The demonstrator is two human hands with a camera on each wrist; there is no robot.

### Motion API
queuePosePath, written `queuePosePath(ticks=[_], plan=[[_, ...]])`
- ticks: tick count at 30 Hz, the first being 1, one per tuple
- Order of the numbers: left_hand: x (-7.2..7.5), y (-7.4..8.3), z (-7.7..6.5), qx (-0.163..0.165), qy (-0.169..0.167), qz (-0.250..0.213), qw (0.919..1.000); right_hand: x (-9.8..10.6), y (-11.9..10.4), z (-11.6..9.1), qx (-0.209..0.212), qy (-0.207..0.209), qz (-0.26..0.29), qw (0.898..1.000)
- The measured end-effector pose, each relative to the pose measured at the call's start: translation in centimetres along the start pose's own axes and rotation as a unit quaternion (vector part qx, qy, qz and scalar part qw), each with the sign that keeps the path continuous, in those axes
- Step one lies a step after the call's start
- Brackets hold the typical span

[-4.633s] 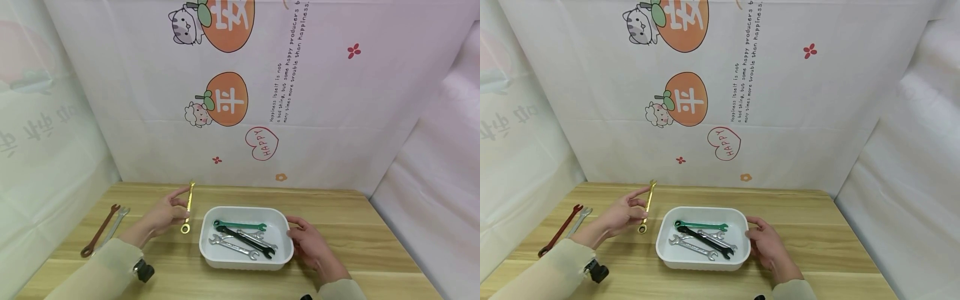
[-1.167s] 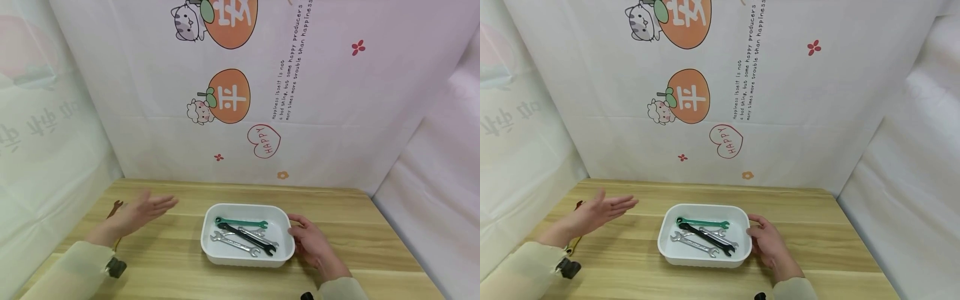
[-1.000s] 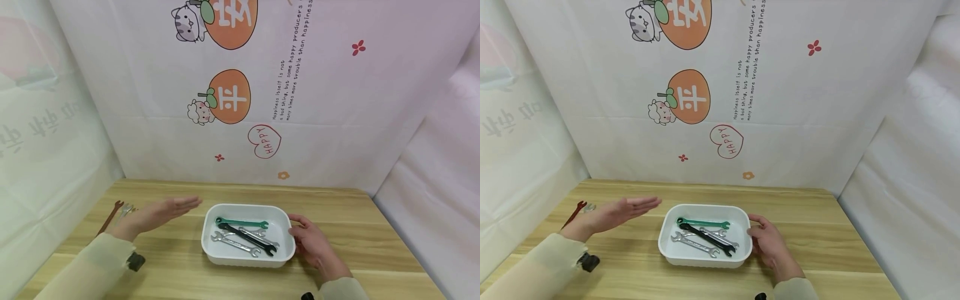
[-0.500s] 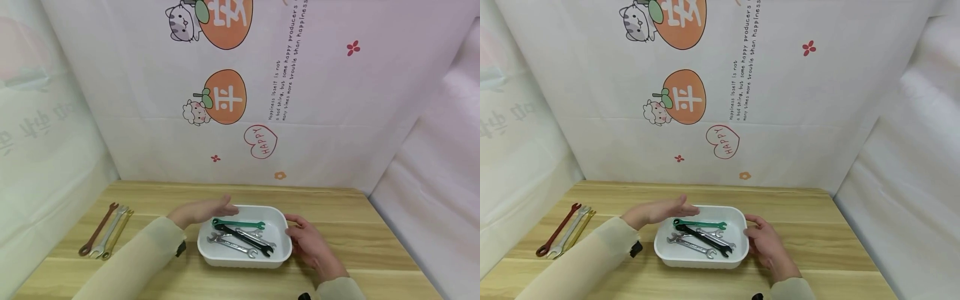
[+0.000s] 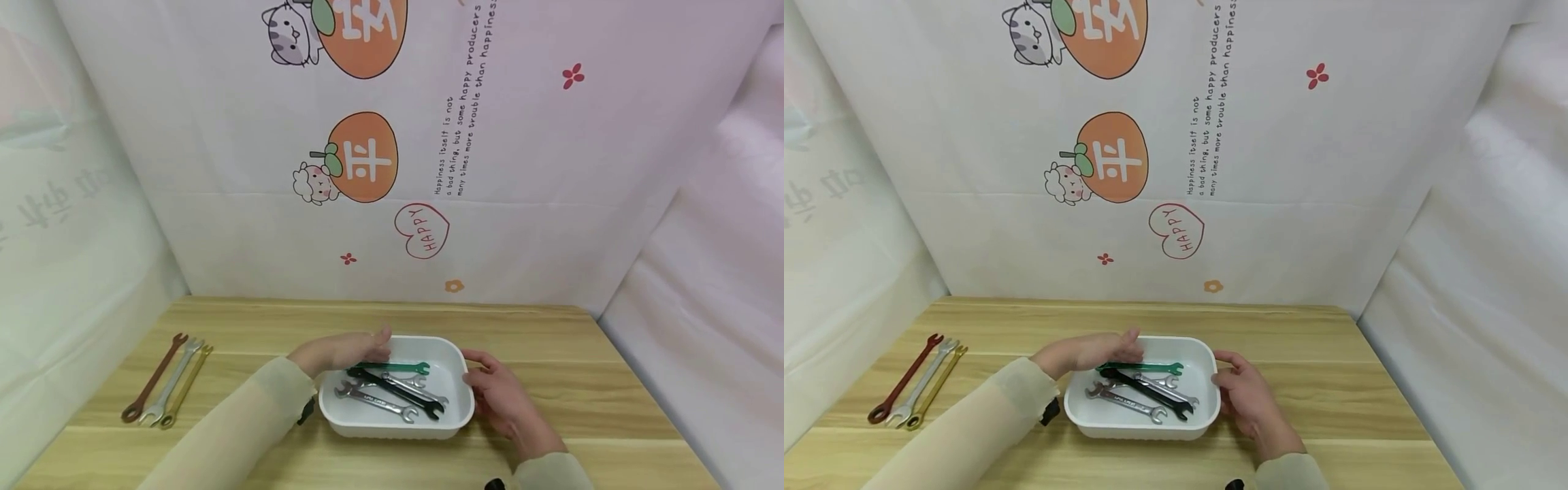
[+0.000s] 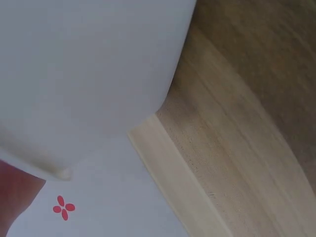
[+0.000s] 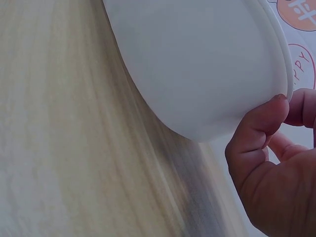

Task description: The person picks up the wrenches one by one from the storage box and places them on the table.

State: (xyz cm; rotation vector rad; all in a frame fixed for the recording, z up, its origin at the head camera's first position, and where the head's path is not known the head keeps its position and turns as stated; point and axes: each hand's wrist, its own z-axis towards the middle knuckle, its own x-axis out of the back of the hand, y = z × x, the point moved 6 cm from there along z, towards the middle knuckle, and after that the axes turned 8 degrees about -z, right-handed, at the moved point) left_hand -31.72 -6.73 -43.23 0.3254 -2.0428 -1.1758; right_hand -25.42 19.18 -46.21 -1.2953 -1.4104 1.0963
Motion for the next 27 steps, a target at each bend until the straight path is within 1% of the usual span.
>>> queuePosePath(ticks=[3, 6, 7, 8, 10, 16, 20, 27], plan=[[0.1, 0.1, 0.5, -0.018, 0.016, 0.066, 0.9975, 0.0, 0.0, 0.0, -0.001, 0.003, -0.003, 1.0], [0.1, 0.5, 1.0, -0.052, 0.032, 0.141, 0.988, 0.1, 0.1, 0.0, -0.005, 0.008, -0.005, 1.0], [0.1, 0.7, 1.0, -0.063, 0.037, 0.16, 0.9844, 0.1, 0.1, 0.1, -0.006, 0.01, -0.005, 1.0], [0.0, 0.8, 1.1, -0.071, 0.04, 0.169, 0.9822, 0.1, 0.2, 0.1, -0.007, 0.012, -0.006, 1.0], [-0.1, 0.9, 1.2, -0.078, 0.042, 0.173, 0.9809, 0.1, 0.2, 0.1, -0.008, 0.015, -0.008, 1.0], [-0.4, 0.6, 1.4, -0.065, 0.062, 0.138, 0.9863, 0.1, 0.1, 0.0, -0.007, 0.019, -0.016, 1.0], [-0.5, 0.4, 1.6, -0.058, 0.077, 0.129, 0.9869, 0.0, 0.1, 0.0, -0.008, 0.016, -0.009, 1.0], [-0.6, 0.2, 1.8, -0.048, 0.088, 0.135, 0.9859, 0.0, -0.1, -0.1, 0.001, 0.008, -0.003, 1.0]])
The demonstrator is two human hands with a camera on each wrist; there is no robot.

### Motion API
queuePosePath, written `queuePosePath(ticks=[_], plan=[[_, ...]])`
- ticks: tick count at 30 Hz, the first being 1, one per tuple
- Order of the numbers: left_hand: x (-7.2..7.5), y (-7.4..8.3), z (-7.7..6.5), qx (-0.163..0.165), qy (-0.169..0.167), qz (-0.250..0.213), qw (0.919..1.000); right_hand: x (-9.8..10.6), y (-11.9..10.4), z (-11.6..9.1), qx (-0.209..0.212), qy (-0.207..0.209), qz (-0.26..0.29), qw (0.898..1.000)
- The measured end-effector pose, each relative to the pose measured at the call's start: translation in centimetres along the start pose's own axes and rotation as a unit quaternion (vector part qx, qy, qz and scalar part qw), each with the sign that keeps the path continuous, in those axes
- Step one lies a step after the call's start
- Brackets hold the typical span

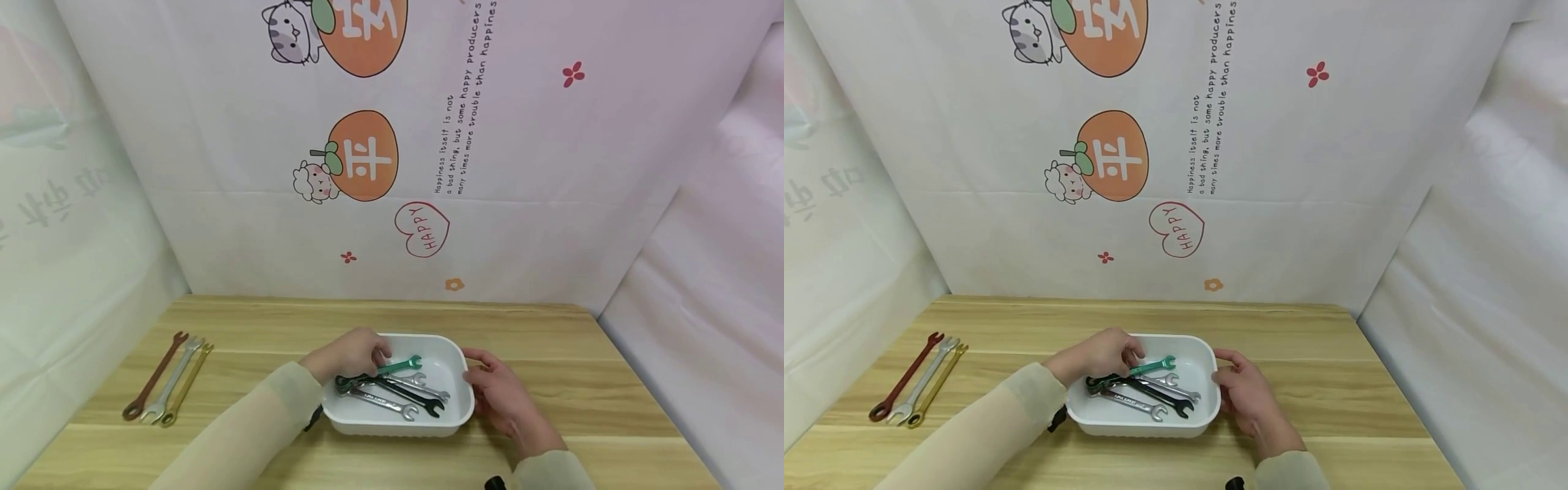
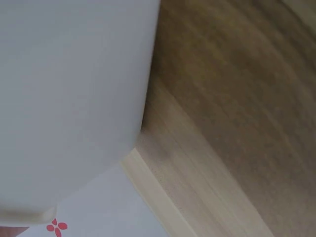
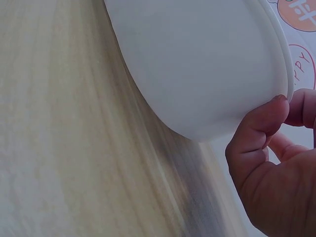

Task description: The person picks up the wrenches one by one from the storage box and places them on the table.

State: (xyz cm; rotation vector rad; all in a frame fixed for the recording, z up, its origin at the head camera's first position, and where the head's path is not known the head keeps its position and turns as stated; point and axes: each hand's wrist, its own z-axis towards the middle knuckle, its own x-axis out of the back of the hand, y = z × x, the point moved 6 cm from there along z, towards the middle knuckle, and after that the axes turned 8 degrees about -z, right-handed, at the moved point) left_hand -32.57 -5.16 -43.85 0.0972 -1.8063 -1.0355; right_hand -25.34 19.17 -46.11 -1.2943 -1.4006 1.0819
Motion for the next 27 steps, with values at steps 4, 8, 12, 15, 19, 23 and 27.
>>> queuePosePath(ticks=[4, 8, 12, 15, 19, 23, 27], plan=[[0.0, -0.1, 0.0, 0.006, 0.003, -0.005, 1.0, 0.0, 0.0, 0.0, -0.001, 0.002, -0.002, 1.0], [0.0, 0.1, -0.1, 0.003, 0.0, -0.02, 0.9998, 0.1, 0.1, 0.1, -0.002, 0.005, 0.0, 1.0], [-0.1, 0.3, -0.4, -0.002, -0.008, -0.021, 0.9997, 0.1, 0.2, 0.3, -0.001, 0.01, -0.002, 1.0], [0.1, 0.5, -0.5, -0.006, -0.011, -0.019, 0.9997, 0.1, 0.3, 0.3, -0.002, 0.013, -0.007, 1.0], [0.6, 1.1, -0.8, -0.009, -0.011, -0.026, 0.9995, 0.2, 0.4, 0.3, -0.003, 0.016, -0.008, 1.0], [1.2, 1.4, -1.0, -0.001, -0.012, -0.063, 0.9979, 0.2, 0.2, 0.2, 0.0, 0.012, -0.008, 1.0], [1.5, 1.2, -1.1, 0.009, -0.008, -0.17, 0.9853, 0.1, 0.2, 0.2, -0.001, 0.008, -0.01, 1.0]])
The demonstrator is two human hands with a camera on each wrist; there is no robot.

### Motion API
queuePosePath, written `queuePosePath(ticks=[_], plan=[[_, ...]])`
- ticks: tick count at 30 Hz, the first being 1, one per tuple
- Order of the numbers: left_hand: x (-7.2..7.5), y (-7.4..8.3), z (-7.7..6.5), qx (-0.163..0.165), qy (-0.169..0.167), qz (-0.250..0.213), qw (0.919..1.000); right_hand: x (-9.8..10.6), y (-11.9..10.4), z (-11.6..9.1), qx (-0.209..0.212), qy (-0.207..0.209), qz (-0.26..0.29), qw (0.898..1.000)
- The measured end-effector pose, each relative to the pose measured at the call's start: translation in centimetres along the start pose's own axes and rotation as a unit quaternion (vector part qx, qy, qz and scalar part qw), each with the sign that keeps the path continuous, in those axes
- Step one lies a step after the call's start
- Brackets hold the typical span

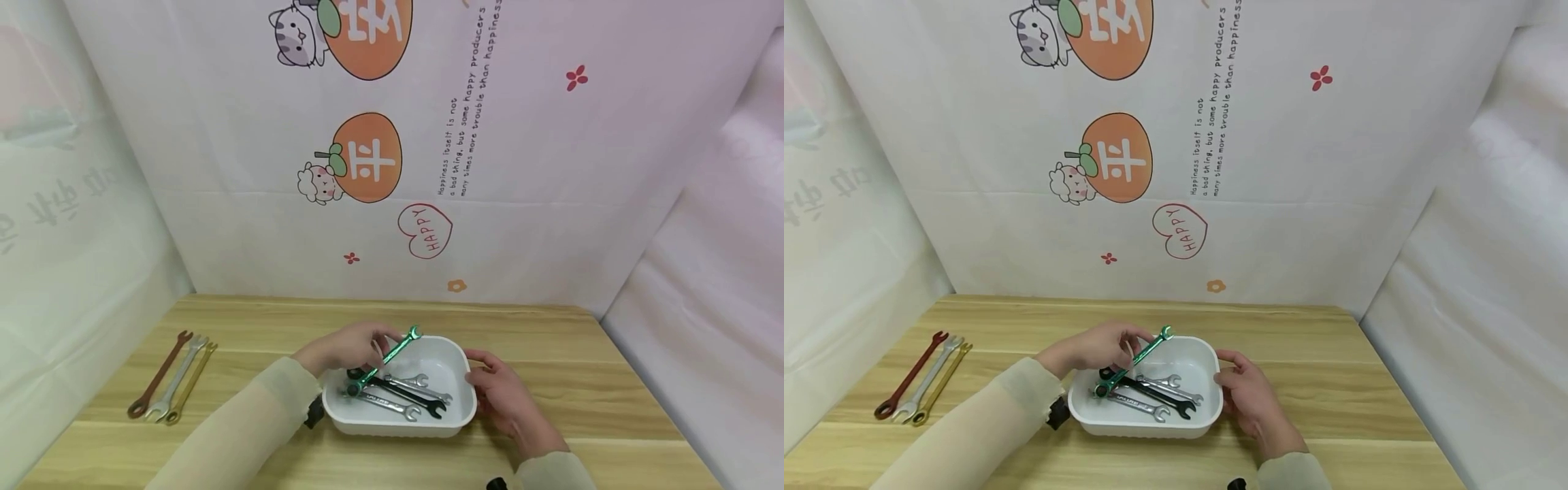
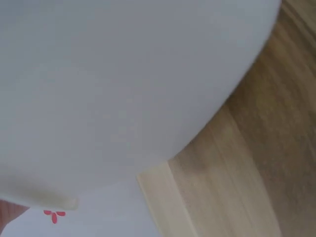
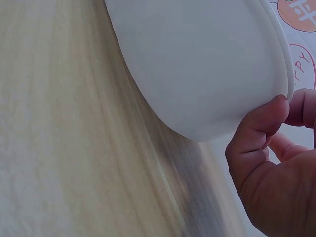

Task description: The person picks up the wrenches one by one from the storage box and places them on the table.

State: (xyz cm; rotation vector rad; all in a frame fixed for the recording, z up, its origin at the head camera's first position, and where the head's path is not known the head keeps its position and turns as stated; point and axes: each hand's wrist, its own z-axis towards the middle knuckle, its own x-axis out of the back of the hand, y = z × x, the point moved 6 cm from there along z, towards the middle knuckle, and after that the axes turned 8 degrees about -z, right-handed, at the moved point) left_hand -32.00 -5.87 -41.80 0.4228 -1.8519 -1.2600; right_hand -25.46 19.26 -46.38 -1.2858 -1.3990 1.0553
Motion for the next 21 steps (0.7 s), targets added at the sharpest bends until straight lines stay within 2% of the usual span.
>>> queuePosePath(ticks=[4, 8, 14, 21], plan=[[0.6, -0.3, -0.1, 0.007, 0.009, -0.112, 0.9936, 0.0, 0.1, 0.0, -0.004, 0.003, -0.002, 1.0], [1.4, -0.6, -0.2, 0.016, 0.032, -0.179, 0.9832, 0.0, 0.1, 0.0, -0.004, 0.007, -0.002, 1.0], [2.3, -0.7, -0.9, 0.027, 0.076, -0.233, 0.969, 0.0, 0.0, 0.1, 0.001, 0.002, -0.003, 1.0], [2.8, -0.8, -1.8, 0.017, 0.111, -0.276, 0.9545, 0.1, 0.2, 0.1, -0.008, 0.007, 0.0, 1.0]])
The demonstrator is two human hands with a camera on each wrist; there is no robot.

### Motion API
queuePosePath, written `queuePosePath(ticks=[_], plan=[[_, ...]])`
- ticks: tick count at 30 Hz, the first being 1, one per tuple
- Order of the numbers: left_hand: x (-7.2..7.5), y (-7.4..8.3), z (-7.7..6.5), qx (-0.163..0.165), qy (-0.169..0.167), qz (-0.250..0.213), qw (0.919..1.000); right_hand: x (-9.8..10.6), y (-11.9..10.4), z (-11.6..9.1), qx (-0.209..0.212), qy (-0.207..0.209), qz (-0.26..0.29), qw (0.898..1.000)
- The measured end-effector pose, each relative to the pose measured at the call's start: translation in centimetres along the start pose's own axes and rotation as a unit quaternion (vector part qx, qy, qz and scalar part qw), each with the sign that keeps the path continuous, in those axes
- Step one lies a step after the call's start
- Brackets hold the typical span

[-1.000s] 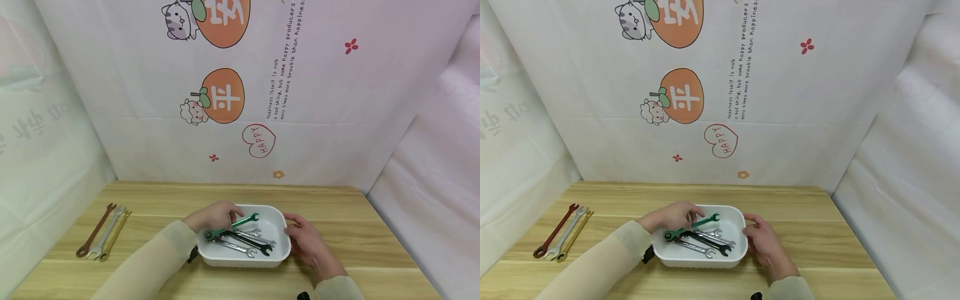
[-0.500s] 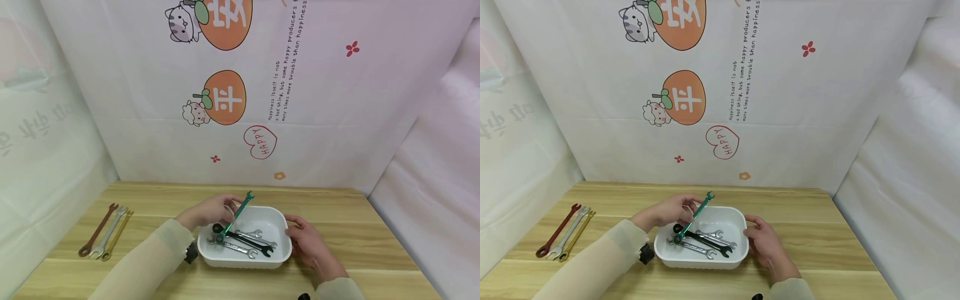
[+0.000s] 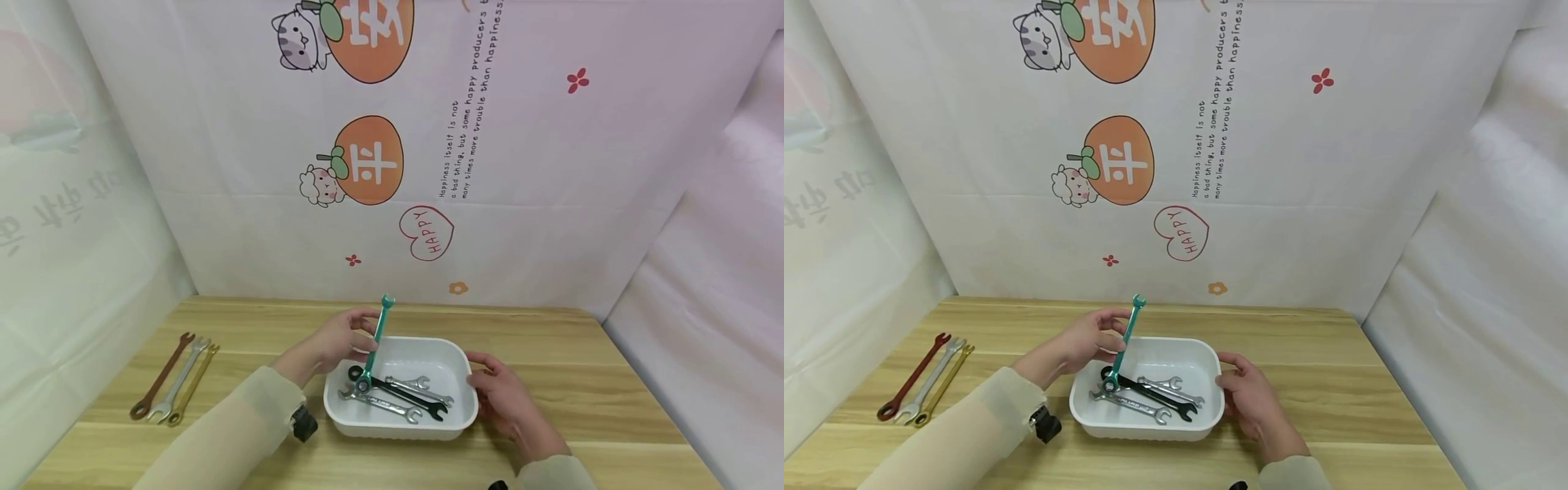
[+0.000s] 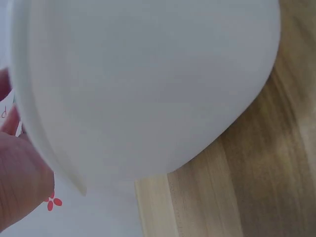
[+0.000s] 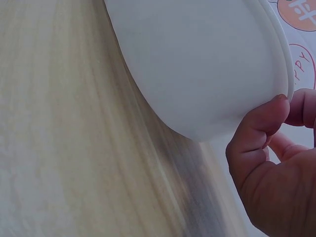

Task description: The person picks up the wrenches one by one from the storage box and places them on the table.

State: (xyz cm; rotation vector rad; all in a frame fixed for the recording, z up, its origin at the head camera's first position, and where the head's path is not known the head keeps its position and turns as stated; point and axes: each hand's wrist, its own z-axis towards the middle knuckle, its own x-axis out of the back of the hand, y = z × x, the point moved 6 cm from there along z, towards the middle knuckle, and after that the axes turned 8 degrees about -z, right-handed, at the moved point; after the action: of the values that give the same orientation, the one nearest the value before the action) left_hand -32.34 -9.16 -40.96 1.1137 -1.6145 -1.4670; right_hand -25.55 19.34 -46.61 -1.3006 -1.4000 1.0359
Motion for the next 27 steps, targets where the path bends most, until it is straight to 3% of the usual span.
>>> queuePosePath(ticks=[6, 17, 23, 27], plan=[[0.7, 0.1, -0.9, -0.008, 0.023, -0.023, 0.9994, 0.2, 0.1, 0.0, 0.003, 0.001, -0.002, 1.0], [2.6, 0.1, -2.1, -0.008, 0.034, -0.037, 0.9987, 0.3, -0.1, 0.0, 0.004, 0.0, -0.014, 1.0], [5.3, 0.2, -3.6, -0.01, 0.049, -0.028, 0.9984, 0.2, 0.0, 0.0, 0.005, -0.002, -0.014, 1.0], [7.8, 0.2, -5.5, -0.015, 0.048, -0.014, 0.9986, 0.1, 0.0, 0.1, 0.004, -0.003, -0.007, 1.0]])
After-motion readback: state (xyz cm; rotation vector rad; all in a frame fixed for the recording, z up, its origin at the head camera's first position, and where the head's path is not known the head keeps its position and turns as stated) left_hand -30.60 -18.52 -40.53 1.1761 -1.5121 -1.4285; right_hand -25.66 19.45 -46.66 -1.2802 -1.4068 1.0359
